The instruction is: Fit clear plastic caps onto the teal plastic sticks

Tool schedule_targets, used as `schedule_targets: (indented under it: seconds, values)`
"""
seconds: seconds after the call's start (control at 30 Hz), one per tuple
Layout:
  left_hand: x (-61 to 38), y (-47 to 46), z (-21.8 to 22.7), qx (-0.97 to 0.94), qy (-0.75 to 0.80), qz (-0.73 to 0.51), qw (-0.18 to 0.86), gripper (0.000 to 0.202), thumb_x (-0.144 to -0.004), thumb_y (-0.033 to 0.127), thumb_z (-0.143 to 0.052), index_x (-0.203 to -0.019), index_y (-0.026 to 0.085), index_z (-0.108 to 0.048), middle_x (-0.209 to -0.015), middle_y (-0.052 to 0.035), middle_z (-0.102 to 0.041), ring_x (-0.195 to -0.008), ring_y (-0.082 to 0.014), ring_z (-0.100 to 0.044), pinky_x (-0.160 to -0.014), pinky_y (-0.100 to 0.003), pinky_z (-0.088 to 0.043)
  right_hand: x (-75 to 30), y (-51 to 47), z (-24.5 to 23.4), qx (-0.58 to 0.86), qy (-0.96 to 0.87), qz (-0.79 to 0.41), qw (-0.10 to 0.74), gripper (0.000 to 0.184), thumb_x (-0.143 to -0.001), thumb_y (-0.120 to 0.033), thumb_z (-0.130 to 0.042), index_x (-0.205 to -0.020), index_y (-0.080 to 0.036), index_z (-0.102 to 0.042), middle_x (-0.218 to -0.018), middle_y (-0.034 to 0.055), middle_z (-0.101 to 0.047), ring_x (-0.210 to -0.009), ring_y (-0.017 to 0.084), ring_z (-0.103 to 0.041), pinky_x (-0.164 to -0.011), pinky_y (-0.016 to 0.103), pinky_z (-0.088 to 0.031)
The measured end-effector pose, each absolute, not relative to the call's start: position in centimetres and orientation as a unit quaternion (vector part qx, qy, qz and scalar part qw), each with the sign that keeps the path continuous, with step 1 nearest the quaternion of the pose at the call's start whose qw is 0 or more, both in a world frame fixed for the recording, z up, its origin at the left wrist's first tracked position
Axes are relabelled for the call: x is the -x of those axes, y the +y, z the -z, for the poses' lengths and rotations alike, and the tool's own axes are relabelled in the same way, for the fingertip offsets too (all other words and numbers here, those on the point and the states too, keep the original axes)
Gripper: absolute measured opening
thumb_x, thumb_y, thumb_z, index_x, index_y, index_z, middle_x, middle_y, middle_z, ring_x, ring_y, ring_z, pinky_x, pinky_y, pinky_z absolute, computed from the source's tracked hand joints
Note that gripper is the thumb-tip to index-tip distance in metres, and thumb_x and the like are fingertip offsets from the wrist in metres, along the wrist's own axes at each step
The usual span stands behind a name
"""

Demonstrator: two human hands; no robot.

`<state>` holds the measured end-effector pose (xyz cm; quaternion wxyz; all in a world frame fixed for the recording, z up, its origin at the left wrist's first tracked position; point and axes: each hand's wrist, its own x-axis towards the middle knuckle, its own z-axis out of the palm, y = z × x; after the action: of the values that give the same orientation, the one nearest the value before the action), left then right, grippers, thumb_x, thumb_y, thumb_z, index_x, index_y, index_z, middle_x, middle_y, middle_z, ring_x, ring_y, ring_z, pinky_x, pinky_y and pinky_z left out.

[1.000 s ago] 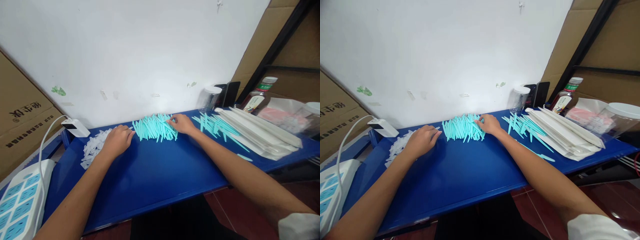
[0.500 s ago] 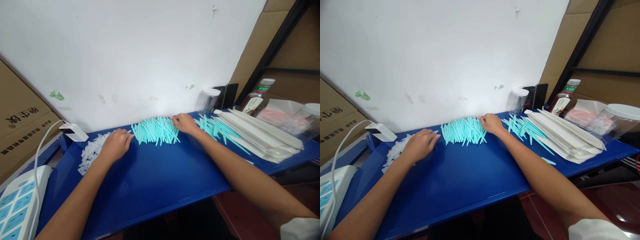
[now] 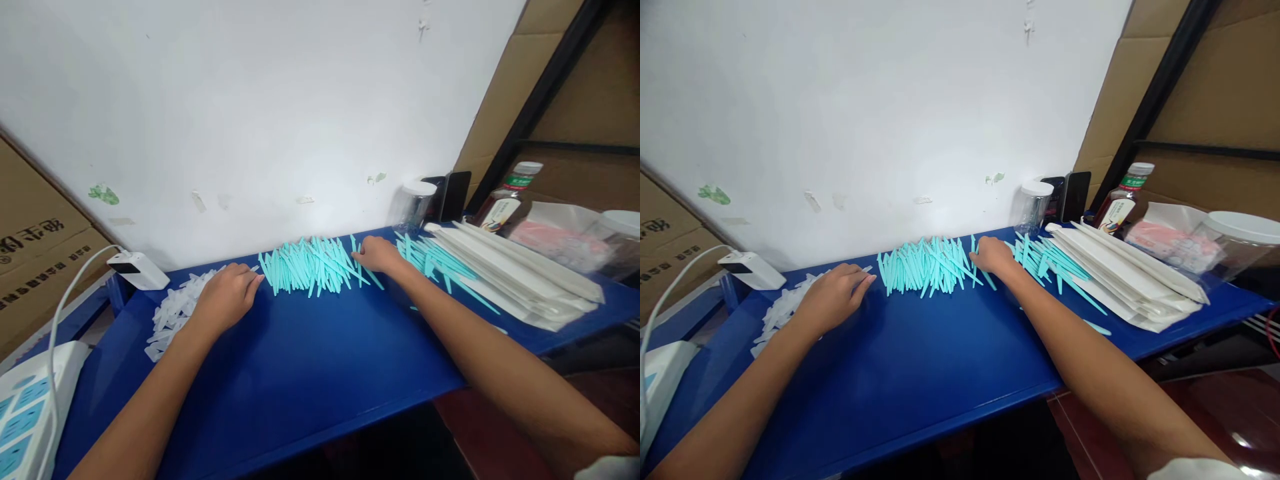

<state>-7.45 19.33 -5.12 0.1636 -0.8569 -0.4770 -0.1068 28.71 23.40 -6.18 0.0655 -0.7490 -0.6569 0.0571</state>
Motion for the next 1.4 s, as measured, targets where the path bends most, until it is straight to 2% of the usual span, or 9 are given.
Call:
schedule_targets:
  seconds: [0.2,0.37,0.5,0.6,0.7,0.83,1.03,1.23,1.4]
  values:
    - [7.4,19.5,5.2,0.857,-0.479,0.098,0.162,0.048,-0.109,0.037,-0.036,-0.087,0.018,-0.074,-0.087,-0.0102,-0.07,-0.088,-0.0292,-0.064,-0.078,-0.044,-0.048,-28.8,23.3,6.1,0.739,-0.663,-0.066,0.1,0.029,-0.097,-0.041,-0.064,-0.089,-0.016,-0.077,-0.094,0.0158,-0.078,-0.091,0.028,-0.074,-0.071,0.031,-0.046]
    - [7.5,19.6,5.2,0.854,-0.488,0.092,0.156,0.049,-0.109,0.038,-0.034,-0.088,0.018,-0.074,-0.09,-0.0105,-0.071,-0.091,-0.029,-0.065,-0.079,-0.043,-0.049,-29.0,23.2,5.8,0.712,-0.68,-0.131,0.112,0.031,-0.098,-0.042,-0.064,-0.087,-0.017,-0.078,-0.069,0.0067,-0.075,-0.066,0.018,-0.069,-0.063,0.025,-0.045]
    - [7.5,19.5,5.2,0.854,-0.491,0.088,0.151,0.049,-0.109,0.038,-0.034,-0.09,0.018,-0.074,-0.091,-0.0113,-0.071,-0.095,-0.0296,-0.065,-0.081,-0.043,-0.05,-29.4,23.9,5.9,0.731,-0.658,-0.098,0.15,0.034,-0.103,-0.043,-0.057,-0.104,-0.016,-0.077,-0.087,0.0104,-0.079,-0.078,0.019,-0.07,-0.066,0.026,-0.044]
    - [7.4,19.4,5.1,0.856,-0.487,0.087,0.149,0.048,-0.108,0.037,-0.034,-0.089,0.019,-0.074,-0.092,-0.0119,-0.072,-0.096,-0.0297,-0.066,-0.081,-0.043,-0.05,-29.8,24.3,6.0,0.743,-0.646,-0.073,0.16,0.038,-0.105,-0.045,-0.053,-0.101,-0.015,-0.076,-0.095,0.0137,-0.078,-0.084,0.022,-0.07,-0.069,0.027,-0.043]
    - [7.3,19.4,5.0,0.859,-0.483,0.086,0.15,0.048,-0.108,0.038,-0.034,-0.09,0.019,-0.074,-0.092,-0.0123,-0.072,-0.095,-0.0301,-0.066,-0.082,-0.044,-0.051,-30.0,23.7,5.3,0.742,-0.65,-0.065,0.149,0.044,-0.103,-0.05,-0.054,-0.085,-0.015,-0.075,-0.086,0.0139,-0.076,-0.078,0.023,-0.068,-0.066,0.029,-0.042]
    - [7.3,19.4,5.0,0.857,-0.485,0.086,0.153,0.049,-0.108,0.039,-0.034,-0.089,0.019,-0.074,-0.091,-0.0121,-0.071,-0.095,-0.0302,-0.065,-0.081,-0.043,-0.051,-29.2,21.6,3.3,0.697,-0.707,-0.089,0.085,0.043,-0.095,-0.055,-0.064,-0.076,-0.017,-0.074,-0.076,0.0107,-0.074,-0.068,0.021,-0.065,-0.059,0.03,-0.038]
    - [7.2,19.3,5.0,0.856,-0.492,0.081,0.135,0.049,-0.108,0.038,-0.034,-0.092,0.018,-0.076,-0.097,-0.0136,-0.072,-0.098,-0.0308,-0.066,-0.084,-0.044,-0.051,-27.6,19.5,2.0,0.657,-0.743,-0.124,-0.023,0.03,-0.091,-0.039,-0.068,-0.074,-0.015,-0.075,-0.07,0.0089,-0.069,-0.062,0.02,-0.062,-0.057,0.031,-0.037]
    - [7.1,19.3,5.0,0.859,-0.489,0.082,0.13,0.046,-0.107,0.037,-0.037,-0.091,0.019,-0.075,-0.095,-0.0126,-0.072,-0.099,-0.0303,-0.066,-0.083,-0.043,-0.051,-26.5,19.2,2.6,0.683,-0.717,-0.135,-0.028,0.023,-0.087,-0.033,-0.071,-0.073,-0.016,-0.07,-0.065,0.0081,-0.066,-0.061,0.021,-0.063,-0.055,0.03,-0.038]
    - [7.1,19.2,5.0,0.862,-0.485,0.085,0.123,0.045,-0.107,0.037,-0.037,-0.092,0.018,-0.075,-0.093,-0.0126,-0.072,-0.098,-0.031,-0.065,-0.083,-0.044,-0.051,-26.9,19.2,1.8,0.678,-0.71,-0.19,-0.001,0.036,-0.09,-0.032,-0.065,-0.057,-0.016,-0.062,-0.058,0.0086,-0.066,-0.054,0.018,-0.061,-0.056,0.029,-0.042]
